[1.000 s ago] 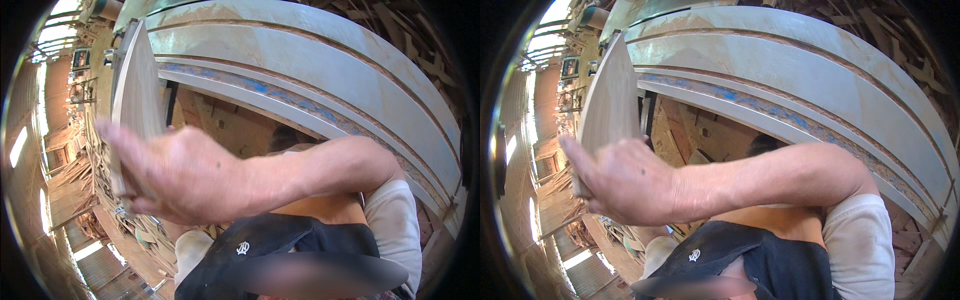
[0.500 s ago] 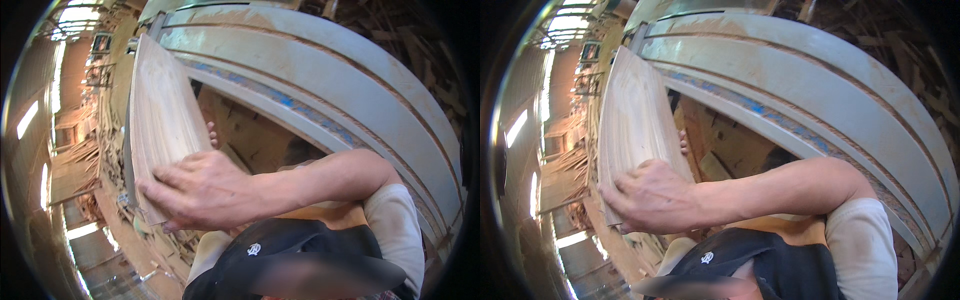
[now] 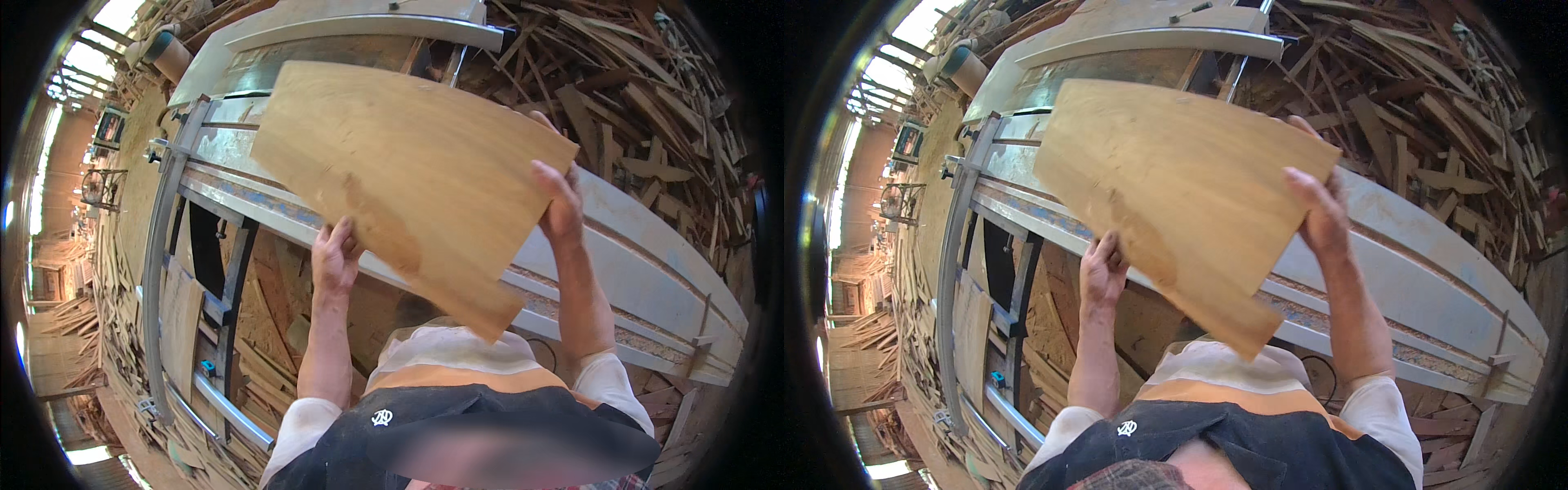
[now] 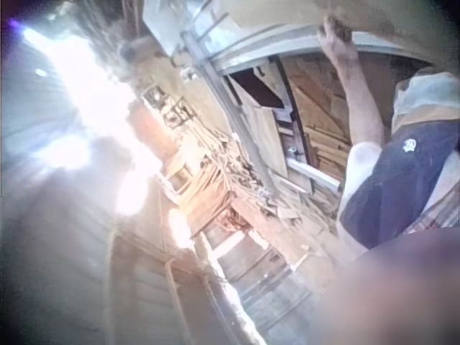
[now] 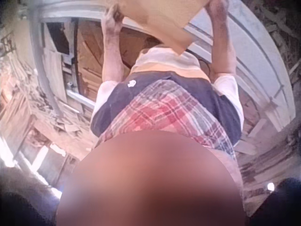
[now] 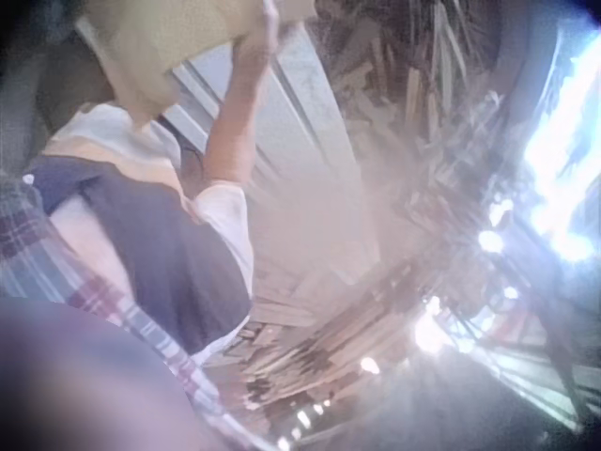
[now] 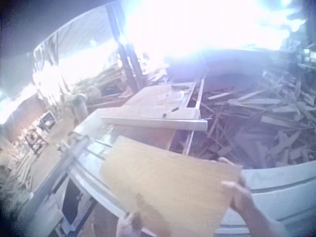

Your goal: The person measures a wooden board with a tape measure, then uses a table saw to cut it. They repeatedly measure, adjust the saw fence, and cut the board into smaller pieces.

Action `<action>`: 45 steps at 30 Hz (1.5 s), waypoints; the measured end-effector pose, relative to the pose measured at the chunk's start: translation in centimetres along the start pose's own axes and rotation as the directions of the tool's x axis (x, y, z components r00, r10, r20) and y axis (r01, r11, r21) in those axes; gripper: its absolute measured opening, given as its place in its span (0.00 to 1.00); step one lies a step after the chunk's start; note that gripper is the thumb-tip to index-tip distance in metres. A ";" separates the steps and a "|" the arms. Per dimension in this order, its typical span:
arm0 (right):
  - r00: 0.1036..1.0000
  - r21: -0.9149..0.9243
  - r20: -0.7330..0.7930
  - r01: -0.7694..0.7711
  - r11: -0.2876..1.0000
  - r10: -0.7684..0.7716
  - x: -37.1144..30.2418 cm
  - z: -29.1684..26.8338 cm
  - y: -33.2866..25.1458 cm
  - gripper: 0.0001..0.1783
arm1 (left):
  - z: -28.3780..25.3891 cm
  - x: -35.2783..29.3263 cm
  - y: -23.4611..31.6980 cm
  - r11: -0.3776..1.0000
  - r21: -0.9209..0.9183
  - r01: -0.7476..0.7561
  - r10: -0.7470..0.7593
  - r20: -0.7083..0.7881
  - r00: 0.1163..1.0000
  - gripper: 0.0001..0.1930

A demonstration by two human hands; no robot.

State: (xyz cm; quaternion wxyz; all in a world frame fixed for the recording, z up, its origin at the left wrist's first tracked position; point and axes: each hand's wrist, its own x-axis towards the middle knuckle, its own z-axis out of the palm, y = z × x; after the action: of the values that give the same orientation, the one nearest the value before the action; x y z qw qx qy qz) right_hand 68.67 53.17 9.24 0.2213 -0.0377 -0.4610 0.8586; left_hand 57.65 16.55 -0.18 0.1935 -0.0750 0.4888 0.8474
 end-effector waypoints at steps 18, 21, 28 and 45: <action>0.809 -0.343 -0.555 -0.434 0.833 0.192 22.6 -24.0 9.4 0.29 | 16.7 23.5 -6.0 0.721 0.657 0.220 -0.195 -0.113 0.974 0.17; 0.784 -0.396 -0.600 -0.465 0.791 0.160 26.0 -24.1 9.7 0.29 | 16.9 26.0 -6.3 0.601 0.765 0.230 -0.227 -0.112 0.967 0.20; 0.795 -0.471 -0.594 -0.472 0.745 0.128 33.1 -22.4 12.9 0.25 | 16.6 30.7 -5.4 0.698 0.670 0.253 -0.153 -0.206 0.967 0.17; 0.713 -0.477 0.562 0.694 -0.540 0.419 32.7 -18.8 8.7 0.37 | 4.2 23.9 3.7 0.292 0.951 -0.099 0.461 -0.049 0.886 0.22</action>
State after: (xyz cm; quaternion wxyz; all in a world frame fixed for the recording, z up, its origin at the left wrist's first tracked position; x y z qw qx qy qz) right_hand 41.29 77.16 -3.97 0.0630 0.1662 -0.9765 -0.1222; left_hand 34.64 24.58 -2.65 -0.0333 0.0025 0.9104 0.4125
